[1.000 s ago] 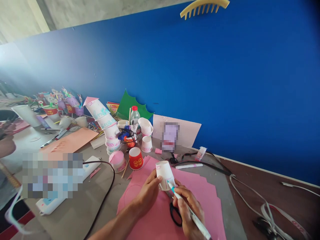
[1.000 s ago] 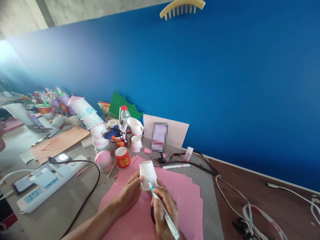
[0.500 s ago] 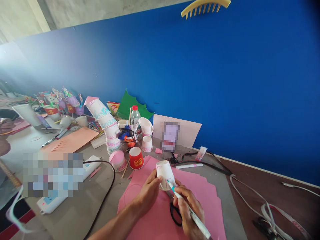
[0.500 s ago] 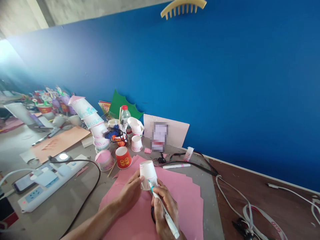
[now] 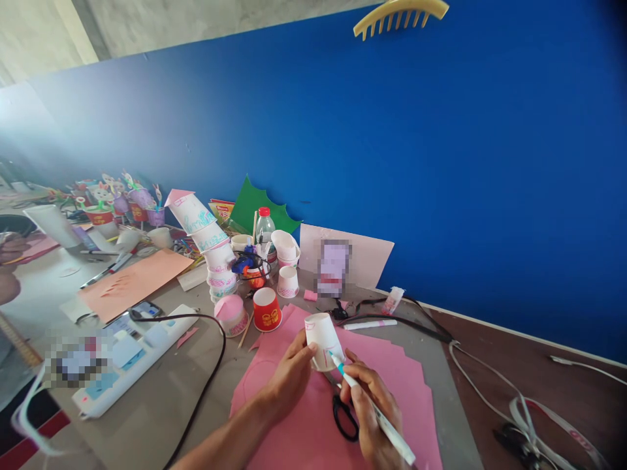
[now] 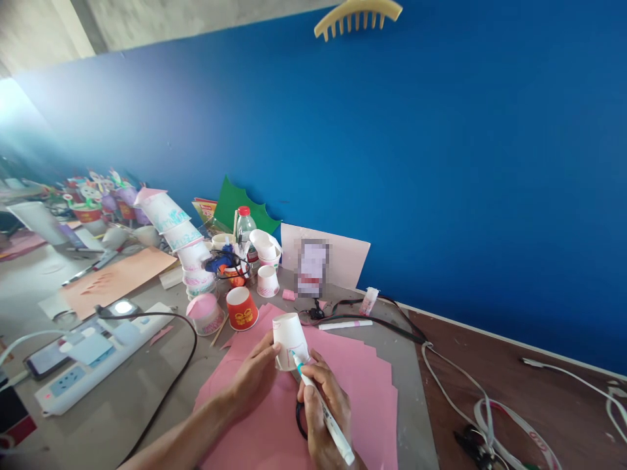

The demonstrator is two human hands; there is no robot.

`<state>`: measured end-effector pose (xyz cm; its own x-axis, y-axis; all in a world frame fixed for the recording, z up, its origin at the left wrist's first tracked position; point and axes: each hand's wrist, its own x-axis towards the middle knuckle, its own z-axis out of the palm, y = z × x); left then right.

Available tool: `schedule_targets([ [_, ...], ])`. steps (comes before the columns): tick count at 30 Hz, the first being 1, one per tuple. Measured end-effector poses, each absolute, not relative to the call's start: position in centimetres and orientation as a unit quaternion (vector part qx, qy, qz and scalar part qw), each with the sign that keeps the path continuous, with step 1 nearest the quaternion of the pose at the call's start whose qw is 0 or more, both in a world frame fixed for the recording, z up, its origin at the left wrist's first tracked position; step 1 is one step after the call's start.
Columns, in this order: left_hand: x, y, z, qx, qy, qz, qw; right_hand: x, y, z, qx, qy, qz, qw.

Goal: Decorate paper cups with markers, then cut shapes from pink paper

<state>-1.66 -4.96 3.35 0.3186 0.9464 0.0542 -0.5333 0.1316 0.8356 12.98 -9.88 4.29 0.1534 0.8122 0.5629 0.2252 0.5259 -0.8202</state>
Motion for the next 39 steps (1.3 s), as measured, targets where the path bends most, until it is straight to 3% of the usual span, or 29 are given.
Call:
schedule_targets([
  [16, -1.78, -4.71, 2.86, 0.4, 0.266, 0.53, 0.699, 13.27, -9.95, 3.64, -0.404, -0.678, 0.163, 0.593],
  [39, -1.86, -4.42, 3.32, 0.39, 0.26, 0.542, 0.698, 13.24, -9.88, 3.94, -0.409, -0.682, 0.155, 0.586],
])
